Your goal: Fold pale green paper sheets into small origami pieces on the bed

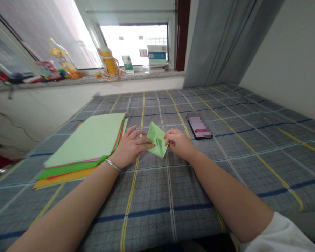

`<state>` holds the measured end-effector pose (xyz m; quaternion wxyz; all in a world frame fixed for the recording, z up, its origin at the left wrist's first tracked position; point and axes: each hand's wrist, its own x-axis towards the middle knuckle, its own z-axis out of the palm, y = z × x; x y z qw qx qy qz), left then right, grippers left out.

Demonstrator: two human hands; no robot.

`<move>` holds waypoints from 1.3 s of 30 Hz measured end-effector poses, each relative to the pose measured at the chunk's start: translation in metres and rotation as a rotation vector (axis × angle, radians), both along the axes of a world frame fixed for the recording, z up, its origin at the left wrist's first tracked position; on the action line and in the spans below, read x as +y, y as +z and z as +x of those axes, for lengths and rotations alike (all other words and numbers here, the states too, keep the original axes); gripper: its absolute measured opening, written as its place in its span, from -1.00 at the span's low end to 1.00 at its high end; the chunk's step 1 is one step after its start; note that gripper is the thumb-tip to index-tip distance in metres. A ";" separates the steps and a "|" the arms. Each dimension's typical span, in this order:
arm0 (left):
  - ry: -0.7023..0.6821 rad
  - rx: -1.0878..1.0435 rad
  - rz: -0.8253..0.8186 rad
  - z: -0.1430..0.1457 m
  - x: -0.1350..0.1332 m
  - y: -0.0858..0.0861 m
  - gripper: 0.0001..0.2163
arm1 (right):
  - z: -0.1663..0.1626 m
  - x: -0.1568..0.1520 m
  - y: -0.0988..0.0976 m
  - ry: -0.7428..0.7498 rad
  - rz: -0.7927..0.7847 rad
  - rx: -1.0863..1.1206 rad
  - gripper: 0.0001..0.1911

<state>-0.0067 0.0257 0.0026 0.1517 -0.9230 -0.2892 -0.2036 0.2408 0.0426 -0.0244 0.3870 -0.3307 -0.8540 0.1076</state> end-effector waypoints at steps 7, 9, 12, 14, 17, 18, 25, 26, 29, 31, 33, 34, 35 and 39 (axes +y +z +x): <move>-0.016 0.008 0.008 0.001 -0.001 0.002 -0.76 | 0.003 0.000 -0.001 -0.063 -0.017 -0.127 -0.76; 0.012 -0.006 0.021 0.003 -0.002 0.001 -0.78 | 0.002 -0.001 0.000 -0.091 0.007 -0.148 -0.76; 0.097 -0.015 0.039 0.009 -0.001 -0.004 -0.81 | -0.001 -0.003 0.001 -0.133 0.048 -0.205 -0.74; 0.122 -0.017 0.039 0.011 0.002 -0.009 -0.82 | -0.003 -0.004 0.001 -0.137 0.068 -0.253 -0.72; 0.102 -0.018 0.041 0.013 0.006 -0.014 -0.83 | -0.007 -0.003 -0.001 -0.097 0.093 -0.326 -0.71; 0.091 -0.011 0.048 0.014 0.006 -0.014 -0.84 | -0.008 -0.003 -0.001 -0.085 0.104 -0.347 -0.71; 0.103 0.072 0.145 0.016 0.003 -0.012 -0.79 | -0.005 0.000 0.001 -0.099 0.174 -0.396 -0.73; 0.105 0.073 0.143 0.016 0.004 -0.012 -0.79 | -0.005 0.000 0.001 -0.104 0.179 -0.400 -0.73; 0.119 0.074 0.120 0.015 0.004 -0.014 -0.79 | -0.005 -0.001 0.000 -0.101 0.165 -0.398 -0.74; 0.141 0.071 0.099 0.013 0.004 -0.015 -0.77 | -0.005 -0.003 -0.001 -0.109 0.146 -0.373 -0.71; 0.167 0.064 0.079 0.010 0.002 -0.013 -0.74 | -0.005 -0.005 0.000 -0.136 0.125 -0.321 -0.64; 0.180 0.059 0.068 0.008 0.001 -0.011 -0.72 | -0.004 -0.007 0.001 -0.149 0.114 -0.285 -0.61; 0.190 0.052 0.058 0.006 0.000 -0.010 -0.70 | -0.004 -0.008 0.004 -0.157 0.103 -0.245 -0.61; 0.183 0.016 0.013 0.001 -0.002 -0.004 -0.69 | -0.004 -0.020 0.018 -0.150 0.050 -0.105 -0.79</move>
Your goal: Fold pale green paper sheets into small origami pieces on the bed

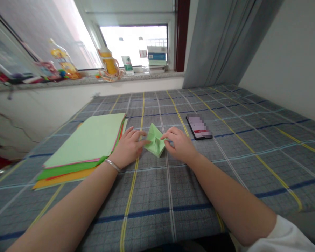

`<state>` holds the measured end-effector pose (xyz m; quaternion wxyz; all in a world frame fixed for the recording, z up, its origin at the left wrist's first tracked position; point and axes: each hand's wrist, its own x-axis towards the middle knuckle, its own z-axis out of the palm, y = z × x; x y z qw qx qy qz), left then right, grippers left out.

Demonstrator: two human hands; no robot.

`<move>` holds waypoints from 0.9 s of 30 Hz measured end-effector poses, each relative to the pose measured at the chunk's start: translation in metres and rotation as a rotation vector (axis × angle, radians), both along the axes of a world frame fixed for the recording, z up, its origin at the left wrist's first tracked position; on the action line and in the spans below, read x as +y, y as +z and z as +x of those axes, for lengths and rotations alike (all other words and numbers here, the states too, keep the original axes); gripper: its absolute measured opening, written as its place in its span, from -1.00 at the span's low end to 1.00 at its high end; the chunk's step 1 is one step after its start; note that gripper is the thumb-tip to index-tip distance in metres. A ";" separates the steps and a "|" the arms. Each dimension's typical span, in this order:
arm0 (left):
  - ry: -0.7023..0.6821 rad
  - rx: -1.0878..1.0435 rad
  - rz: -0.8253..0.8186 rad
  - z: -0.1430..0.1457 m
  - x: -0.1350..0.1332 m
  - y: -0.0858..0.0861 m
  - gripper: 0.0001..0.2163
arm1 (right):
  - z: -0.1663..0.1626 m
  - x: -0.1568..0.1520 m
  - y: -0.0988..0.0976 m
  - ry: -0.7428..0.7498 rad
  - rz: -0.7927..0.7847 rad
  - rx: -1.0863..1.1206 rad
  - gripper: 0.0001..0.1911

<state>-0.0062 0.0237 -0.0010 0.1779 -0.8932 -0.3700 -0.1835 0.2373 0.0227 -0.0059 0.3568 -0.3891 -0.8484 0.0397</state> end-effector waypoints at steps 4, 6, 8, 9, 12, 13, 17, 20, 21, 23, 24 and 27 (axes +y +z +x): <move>0.011 -0.085 -0.033 -0.003 0.003 -0.001 -0.74 | -0.004 -0.017 0.013 -0.025 -0.185 -0.046 -0.73; 0.033 -0.142 -0.047 -0.005 0.004 -0.003 -0.77 | -0.008 -0.026 0.016 -0.066 -0.205 -0.102 -0.61; 0.059 -0.185 -0.065 -0.005 0.005 -0.004 -0.80 | -0.014 -0.033 0.016 -0.116 -0.197 -0.141 -0.55; 0.075 -0.198 -0.073 -0.005 0.005 -0.005 -0.81 | -0.017 -0.035 0.016 -0.144 -0.191 -0.161 -0.56; 0.119 -0.214 -0.090 -0.005 0.005 -0.006 -0.82 | -0.024 -0.040 0.015 -0.217 -0.146 -0.246 -0.63; 0.131 -0.216 -0.093 -0.005 0.005 -0.007 -0.82 | -0.026 -0.040 0.014 -0.240 -0.124 -0.278 -0.65; 0.154 -0.238 -0.102 -0.006 0.008 -0.010 -0.81 | -0.026 -0.037 0.011 -0.308 -0.055 -0.362 -0.69; 0.157 -0.256 -0.111 -0.008 0.010 -0.013 -0.80 | -0.025 -0.034 0.009 -0.337 -0.024 -0.391 -0.69; 0.154 -0.263 -0.114 -0.008 0.010 -0.013 -0.79 | -0.024 -0.033 0.009 -0.343 -0.016 -0.395 -0.69; 0.139 -0.274 -0.115 -0.006 0.008 -0.012 -0.76 | -0.024 -0.032 0.008 -0.346 -0.006 -0.388 -0.69; 0.131 -0.275 -0.111 -0.004 0.007 -0.011 -0.73 | -0.024 -0.032 0.007 -0.340 -0.003 -0.379 -0.70; 0.128 -0.232 -0.094 0.004 0.005 -0.007 -0.68 | -0.026 -0.034 0.007 -0.298 0.008 -0.364 -0.72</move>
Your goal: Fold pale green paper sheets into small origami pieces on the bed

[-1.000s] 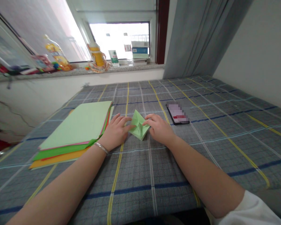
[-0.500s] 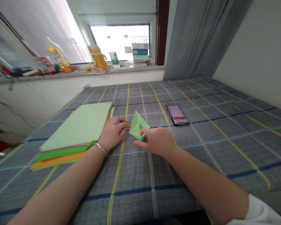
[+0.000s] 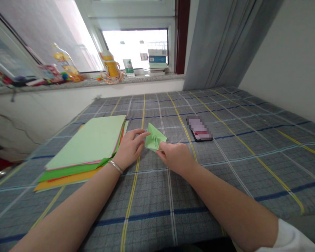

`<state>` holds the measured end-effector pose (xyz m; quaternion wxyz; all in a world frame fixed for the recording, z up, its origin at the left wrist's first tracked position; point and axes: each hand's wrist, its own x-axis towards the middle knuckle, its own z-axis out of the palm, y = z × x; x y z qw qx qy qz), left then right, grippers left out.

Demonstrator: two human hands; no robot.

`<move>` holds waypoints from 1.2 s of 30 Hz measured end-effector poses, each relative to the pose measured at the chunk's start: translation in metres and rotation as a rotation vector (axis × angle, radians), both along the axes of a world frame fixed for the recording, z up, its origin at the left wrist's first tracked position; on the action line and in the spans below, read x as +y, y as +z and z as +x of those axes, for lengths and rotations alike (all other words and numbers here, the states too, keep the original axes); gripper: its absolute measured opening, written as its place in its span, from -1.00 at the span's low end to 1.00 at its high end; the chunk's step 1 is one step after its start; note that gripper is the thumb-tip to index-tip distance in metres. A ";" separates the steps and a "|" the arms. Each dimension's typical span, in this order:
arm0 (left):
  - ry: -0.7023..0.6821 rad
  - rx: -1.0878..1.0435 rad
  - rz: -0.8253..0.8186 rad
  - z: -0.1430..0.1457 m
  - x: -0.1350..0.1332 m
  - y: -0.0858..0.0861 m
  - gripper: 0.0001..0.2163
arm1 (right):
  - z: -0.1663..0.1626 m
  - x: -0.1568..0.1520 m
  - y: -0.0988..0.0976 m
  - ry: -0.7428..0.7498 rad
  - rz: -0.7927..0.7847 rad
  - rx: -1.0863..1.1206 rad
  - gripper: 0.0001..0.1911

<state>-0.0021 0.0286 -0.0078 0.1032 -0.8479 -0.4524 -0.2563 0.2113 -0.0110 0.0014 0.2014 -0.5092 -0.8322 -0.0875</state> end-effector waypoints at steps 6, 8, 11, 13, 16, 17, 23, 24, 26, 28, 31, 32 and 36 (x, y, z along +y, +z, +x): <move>0.133 0.031 -0.026 0.010 0.011 -0.003 -0.72 | -0.003 -0.004 0.003 0.063 0.007 -0.019 -0.66; 0.163 -0.032 -0.043 0.008 0.016 -0.007 -0.73 | -0.003 -0.004 0.004 0.068 0.007 -0.022 -0.65; 0.216 -0.110 -0.081 0.005 0.018 -0.010 -0.75 | -0.002 -0.004 0.004 0.076 0.009 -0.025 -0.66; 0.222 -0.108 -0.119 0.003 0.018 -0.010 -0.77 | -0.002 -0.004 0.003 0.073 0.015 -0.018 -0.69; 0.268 -0.092 -0.118 0.004 0.015 -0.007 -0.81 | -0.003 -0.004 0.003 0.044 0.017 -0.002 -0.72; 0.292 -0.093 -0.102 0.004 0.014 -0.006 -0.82 | -0.003 -0.004 0.003 0.035 0.013 -0.001 -0.73; 0.306 -0.236 -0.095 0.003 0.012 -0.003 -0.78 | -0.002 -0.003 0.002 -0.062 0.011 -0.039 -0.71; 0.299 -0.243 -0.109 0.003 0.012 -0.004 -0.74 | -0.001 -0.001 0.002 -0.096 0.008 -0.038 -0.70; 0.282 -0.200 -0.141 0.003 0.011 -0.006 -0.67 | 0.002 0.004 0.004 -0.166 -0.006 -0.022 -0.71; 0.272 -0.110 -0.179 0.003 0.010 -0.009 -0.65 | 0.008 0.013 0.007 -0.234 -0.016 0.000 -0.71; 0.251 0.013 -0.206 0.005 0.007 -0.012 -0.68 | 0.021 0.034 0.013 -0.349 -0.010 -0.010 -0.71; 0.238 0.037 -0.204 0.005 0.006 -0.013 -0.68 | 0.027 0.043 0.015 -0.390 -0.009 -0.021 -0.71; 0.199 0.079 -0.184 0.006 0.004 -0.017 -0.72 | 0.047 0.076 0.020 -0.550 -0.014 -0.030 -0.72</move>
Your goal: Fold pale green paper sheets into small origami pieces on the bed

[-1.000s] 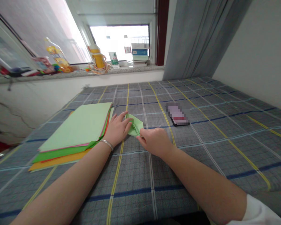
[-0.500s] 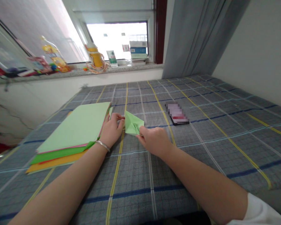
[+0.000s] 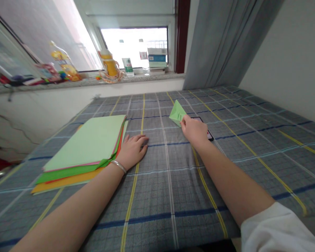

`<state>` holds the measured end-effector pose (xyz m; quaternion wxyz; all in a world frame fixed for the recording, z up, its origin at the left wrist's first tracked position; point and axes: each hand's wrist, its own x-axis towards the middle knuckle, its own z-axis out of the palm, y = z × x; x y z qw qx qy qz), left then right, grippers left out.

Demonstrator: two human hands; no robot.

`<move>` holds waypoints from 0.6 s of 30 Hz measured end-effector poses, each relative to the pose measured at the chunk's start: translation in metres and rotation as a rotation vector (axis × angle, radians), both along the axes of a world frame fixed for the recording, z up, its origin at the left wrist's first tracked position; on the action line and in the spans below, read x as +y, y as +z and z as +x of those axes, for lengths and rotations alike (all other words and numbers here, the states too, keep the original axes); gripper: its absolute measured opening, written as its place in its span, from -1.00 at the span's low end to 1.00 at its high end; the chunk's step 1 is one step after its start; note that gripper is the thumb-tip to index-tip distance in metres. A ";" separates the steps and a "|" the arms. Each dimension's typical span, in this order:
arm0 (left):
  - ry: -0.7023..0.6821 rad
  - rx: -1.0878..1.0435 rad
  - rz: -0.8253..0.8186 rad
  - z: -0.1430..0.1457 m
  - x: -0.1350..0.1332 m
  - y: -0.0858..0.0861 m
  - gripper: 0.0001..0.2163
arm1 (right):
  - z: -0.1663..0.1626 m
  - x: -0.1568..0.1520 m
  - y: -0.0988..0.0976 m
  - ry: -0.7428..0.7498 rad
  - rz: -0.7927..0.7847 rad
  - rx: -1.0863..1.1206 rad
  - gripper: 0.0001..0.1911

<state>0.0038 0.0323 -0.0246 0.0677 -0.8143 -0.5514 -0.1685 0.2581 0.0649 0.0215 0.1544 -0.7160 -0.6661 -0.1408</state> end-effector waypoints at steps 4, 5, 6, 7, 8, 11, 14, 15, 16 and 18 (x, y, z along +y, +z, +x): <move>-0.005 0.012 -0.005 -0.001 0.000 -0.001 -0.73 | 0.012 0.023 -0.005 -0.055 0.021 -0.022 -0.68; -0.007 0.014 -0.008 -0.001 0.000 -0.001 -0.73 | 0.014 0.026 -0.007 -0.049 0.033 -0.029 -0.68; -0.009 0.017 -0.010 -0.001 0.000 -0.001 -0.72 | 0.015 0.029 -0.010 -0.041 0.042 -0.037 -0.67; -0.011 0.020 -0.011 0.000 -0.001 0.000 -0.72 | 0.016 0.031 -0.012 -0.030 0.047 -0.046 -0.67; -0.013 0.023 -0.012 0.000 -0.001 0.000 -0.72 | 0.016 0.032 -0.015 -0.021 0.049 -0.055 -0.68; -0.018 0.029 -0.011 0.000 0.000 0.000 -0.72 | 0.015 0.035 -0.019 -0.003 0.048 -0.081 -0.67; -0.027 0.034 -0.014 0.000 0.000 0.001 -0.73 | 0.012 0.038 -0.018 -0.012 0.073 -0.107 -0.64; -0.028 0.035 -0.015 0.000 0.001 0.001 -0.73 | 0.011 0.039 -0.017 -0.018 0.084 -0.116 -0.62; -0.029 0.036 -0.015 0.000 0.001 0.001 -0.73 | 0.010 0.040 -0.017 -0.020 0.093 -0.125 -0.61; -0.031 0.037 -0.016 0.000 0.001 0.001 -0.73 | 0.009 0.041 -0.016 -0.011 0.102 -0.142 -0.60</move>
